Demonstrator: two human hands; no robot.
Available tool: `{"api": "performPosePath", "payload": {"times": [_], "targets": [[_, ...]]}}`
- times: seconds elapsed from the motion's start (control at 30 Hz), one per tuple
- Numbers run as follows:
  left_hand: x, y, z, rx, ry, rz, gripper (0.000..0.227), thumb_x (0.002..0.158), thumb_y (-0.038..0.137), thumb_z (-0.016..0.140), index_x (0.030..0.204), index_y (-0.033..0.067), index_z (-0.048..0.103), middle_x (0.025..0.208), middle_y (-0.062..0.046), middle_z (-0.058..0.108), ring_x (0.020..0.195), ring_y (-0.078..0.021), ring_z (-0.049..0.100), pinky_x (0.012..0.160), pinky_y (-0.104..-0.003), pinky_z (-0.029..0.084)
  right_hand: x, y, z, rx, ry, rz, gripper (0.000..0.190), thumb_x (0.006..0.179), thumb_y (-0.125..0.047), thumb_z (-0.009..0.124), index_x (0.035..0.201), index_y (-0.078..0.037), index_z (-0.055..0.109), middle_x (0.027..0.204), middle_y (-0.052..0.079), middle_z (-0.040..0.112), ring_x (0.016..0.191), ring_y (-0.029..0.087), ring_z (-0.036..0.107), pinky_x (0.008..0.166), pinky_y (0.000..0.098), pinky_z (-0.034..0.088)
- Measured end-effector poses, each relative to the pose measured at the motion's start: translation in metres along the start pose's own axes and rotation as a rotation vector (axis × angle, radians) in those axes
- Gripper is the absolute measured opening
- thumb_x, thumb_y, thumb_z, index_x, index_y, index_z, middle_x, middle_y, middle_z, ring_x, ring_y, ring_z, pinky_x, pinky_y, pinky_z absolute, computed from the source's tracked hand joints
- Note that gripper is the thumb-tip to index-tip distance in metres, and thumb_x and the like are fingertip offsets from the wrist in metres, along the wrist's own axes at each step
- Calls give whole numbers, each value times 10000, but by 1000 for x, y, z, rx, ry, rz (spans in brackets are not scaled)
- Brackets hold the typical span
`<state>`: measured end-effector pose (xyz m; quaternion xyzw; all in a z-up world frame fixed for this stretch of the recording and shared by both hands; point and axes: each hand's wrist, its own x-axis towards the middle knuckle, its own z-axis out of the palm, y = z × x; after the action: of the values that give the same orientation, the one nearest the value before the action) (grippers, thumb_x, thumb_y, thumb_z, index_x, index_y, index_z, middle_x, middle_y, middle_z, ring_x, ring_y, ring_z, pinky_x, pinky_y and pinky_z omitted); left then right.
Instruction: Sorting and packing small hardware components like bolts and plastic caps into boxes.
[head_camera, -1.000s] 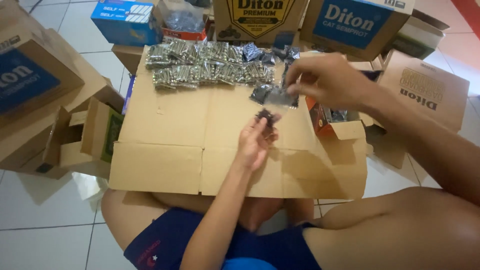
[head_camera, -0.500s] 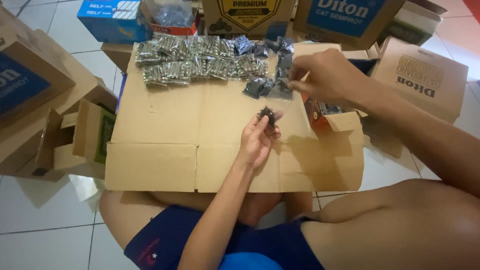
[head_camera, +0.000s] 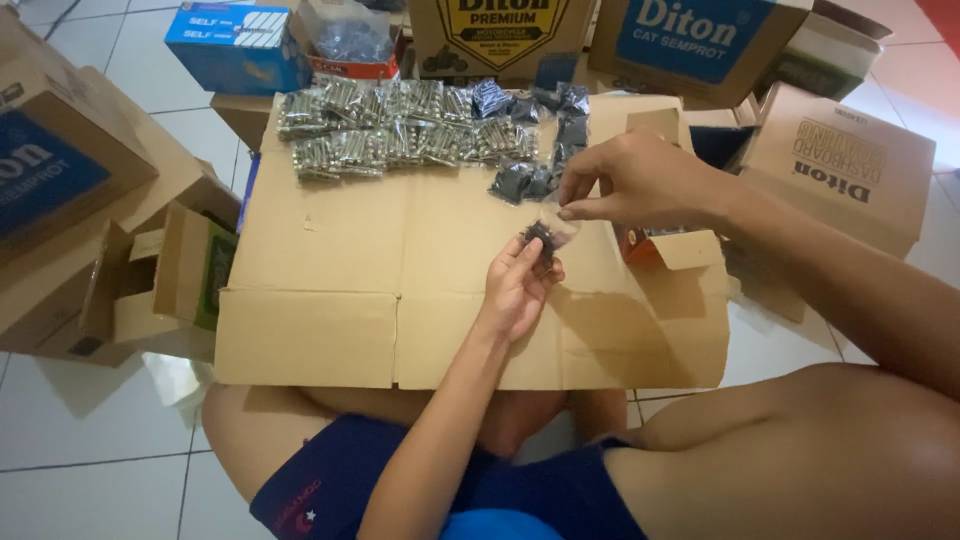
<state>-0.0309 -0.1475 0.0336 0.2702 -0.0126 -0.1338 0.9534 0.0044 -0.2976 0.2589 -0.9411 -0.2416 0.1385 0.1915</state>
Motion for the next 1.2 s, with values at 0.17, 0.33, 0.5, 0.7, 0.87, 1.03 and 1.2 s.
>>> {"api": "performPosePath", "payload": {"times": [0.17, 0.33, 0.5, 0.7, 0.87, 1.03, 1.2], "targets": [[4, -5, -7, 0, 20, -8, 98, 1013, 178, 669, 1085, 124, 632, 993, -118, 784, 770, -179, 739, 716, -293, 634, 0, -2, -3, 43, -6, -12, 172, 948, -129, 712, 1076, -41, 785, 984, 217, 787, 923, 454, 749, 831, 572, 602], [6, -7, -11, 8, 37, -21, 106, 1008, 179, 676, 1085, 120, 631, 973, -103, 784, 769, -177, 748, 721, -284, 638, 0, -3, -3, -24, -44, 41, 193, 967, -125, 681, 1128, -54, 760, 1059, 209, 786, 1004, 451, 750, 917, 614, 575], [7, -9, -15, 9, 44, -25, 171, 1010, 189, 676, 1153, 102, 641, 1083, -148, 777, 788, -188, 745, 733, -298, 647, 3, 6, -4, -168, 11, 101, 217, 979, -145, 692, 1188, -119, 743, 1123, 166, 771, 1049, 383, 747, 952, 546, 571], [5, -5, -9, 11, 37, -14, 154, 1012, 180, 667, 1138, 98, 630, 1122, -153, 770, 782, -170, 737, 733, -283, 638, -5, -10, -5, 16, -41, 52, 192, 998, -164, 635, 1133, -86, 747, 1061, 204, 781, 950, 418, 769, 881, 565, 602], [5, -6, -9, 4, 42, -17, 144, 1013, 173, 666, 1131, 101, 625, 1084, -150, 775, 768, -168, 739, 726, -277, 639, -5, -6, -5, 46, -21, 56, 189, 1011, -178, 628, 1122, -65, 731, 1035, 208, 783, 900, 421, 770, 840, 546, 618], [7, -8, -12, 8, 27, -16, 142, 1021, 171, 653, 1143, 103, 624, 1148, -171, 761, 784, -165, 745, 737, -276, 635, -10, -17, -8, 27, -42, 65, 201, 996, -176, 633, 1122, -64, 742, 1073, 211, 783, 956, 439, 761, 892, 594, 591], [5, -7, -11, 15, 31, -17, 177, 1025, 169, 646, 1184, 96, 623, 1176, -183, 752, 786, -172, 750, 722, -270, 640, -1, -4, -2, -17, -37, 103, 191, 1008, -171, 634, 1128, -54, 726, 1084, 213, 782, 957, 436, 764, 902, 604, 580]]}}
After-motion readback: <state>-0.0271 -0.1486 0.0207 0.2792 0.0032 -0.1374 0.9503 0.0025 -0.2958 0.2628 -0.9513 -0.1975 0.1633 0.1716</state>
